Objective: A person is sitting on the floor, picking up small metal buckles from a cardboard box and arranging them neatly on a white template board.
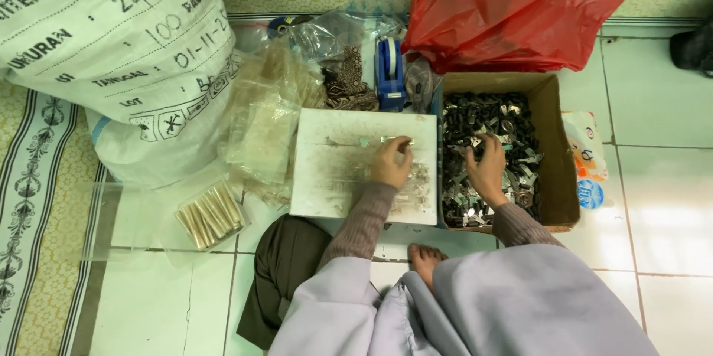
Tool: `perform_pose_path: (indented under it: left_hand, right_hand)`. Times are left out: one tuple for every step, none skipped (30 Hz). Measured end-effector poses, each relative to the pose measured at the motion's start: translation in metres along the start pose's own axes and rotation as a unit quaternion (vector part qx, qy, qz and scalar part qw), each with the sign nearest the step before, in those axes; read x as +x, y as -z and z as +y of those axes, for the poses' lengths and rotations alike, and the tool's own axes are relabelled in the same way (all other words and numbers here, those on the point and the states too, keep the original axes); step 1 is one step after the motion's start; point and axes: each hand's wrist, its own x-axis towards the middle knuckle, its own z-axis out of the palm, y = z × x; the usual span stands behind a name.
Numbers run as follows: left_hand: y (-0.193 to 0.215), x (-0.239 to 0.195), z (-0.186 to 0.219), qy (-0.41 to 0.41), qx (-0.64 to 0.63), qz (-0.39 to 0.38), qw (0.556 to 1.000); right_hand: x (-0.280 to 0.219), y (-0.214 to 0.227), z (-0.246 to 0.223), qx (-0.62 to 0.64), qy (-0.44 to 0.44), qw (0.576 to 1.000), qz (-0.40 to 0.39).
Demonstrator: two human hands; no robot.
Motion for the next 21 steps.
perform_pose_path:
  left_hand:
    - [-0.029,-0.006,-0.001,-0.003,-0.003,-0.004,1.000]
    - [-0.059,-0.013,-0.002,0.032,-0.040,-0.093,0.994]
    - [-0.089,-0.020,-0.002,0.067,-0.075,-0.181,0.978]
    - [-0.112,-0.028,-0.001,0.062,-0.078,-0.186,0.977]
    - [-0.135,-0.039,-0.001,0.064,-0.037,-0.259,0.963]
    - [-0.157,-0.050,-0.001,0.064,0.004,-0.330,0.942]
    - [-0.174,-0.059,-0.008,0.061,0.003,-0.335,0.940]
    - [-0.191,-0.068,-0.015,0.087,0.055,-0.404,0.909]
    - [-0.207,-0.076,-0.023,0.113,0.107,-0.469,0.869]
    - [-0.209,-0.079,-0.025,0.109,0.108,-0.473,0.868]
    - [-0.209,-0.083,-0.028,0.110,0.138,-0.479,0.860]
    - [-0.210,-0.087,-0.032,0.111,0.168,-0.485,0.851]
    - [-0.209,-0.088,-0.034,0.108,0.170,-0.488,0.849]
    - [-0.207,-0.089,-0.036,0.110,0.215,-0.493,0.836]
    - [-0.206,-0.090,-0.038,0.111,0.258,-0.496,0.822]
    - [-0.208,-0.091,-0.037,0.109,0.259,-0.499,0.820]
    - [-0.210,-0.094,-0.037,0.091,0.281,-0.496,0.816]
    - [-0.211,-0.096,-0.036,0.073,0.303,-0.493,0.812]
    - [-0.215,-0.102,-0.040,0.071,0.303,-0.494,0.812]
    - [-0.219,-0.107,-0.044,0.043,0.317,-0.464,0.826]
    - [-0.220,-0.115,-0.049,0.018,0.330,-0.433,0.839]
  right_hand:
    - [-0.004,-0.004,0.029,-0.001,-0.003,1.000,0.005]
    - [-0.007,-0.007,0.058,0.034,-0.062,0.997,-0.009]
    - [-0.011,-0.010,0.087,0.071,-0.121,0.990,-0.021]
    - [-0.018,-0.016,0.111,0.070,-0.124,0.990,-0.015]
    - [-0.027,-0.022,0.134,0.059,-0.151,0.985,-0.051]
    - [-0.036,-0.028,0.158,0.049,-0.178,0.979,-0.086]
    - [-0.039,-0.040,0.178,0.049,-0.182,0.979,-0.082]
    - [-0.042,-0.052,0.199,-0.016,-0.177,0.977,-0.122]
    - [-0.045,-0.065,0.219,-0.080,-0.171,0.968,-0.163]
    - [-0.047,-0.057,0.203,-0.079,-0.175,0.968,-0.160]
    - [-0.049,-0.051,0.186,-0.099,-0.152,0.966,-0.184]
    - [-0.051,-0.045,0.170,-0.119,-0.128,0.962,-0.208]
    - [-0.052,-0.039,0.158,-0.117,-0.132,0.963,-0.205]
    - [-0.053,-0.034,0.146,-0.171,-0.091,0.957,-0.217]
    - [-0.054,-0.029,0.134,-0.226,-0.050,0.946,-0.228]
    - [-0.054,-0.023,0.123,-0.224,-0.053,0.946,-0.227]
    - [-0.055,-0.017,0.113,-0.230,-0.037,0.944,-0.232]
    - [-0.057,-0.011,0.102,-0.237,-0.021,0.942,-0.237]
    - [-0.056,-0.013,0.105,-0.237,-0.023,0.942,-0.235]
    - [-0.055,-0.014,0.108,-0.254,-0.015,0.938,-0.235]
    - [-0.057,-0.017,0.110,-0.270,-0.007,0.933,-0.236]
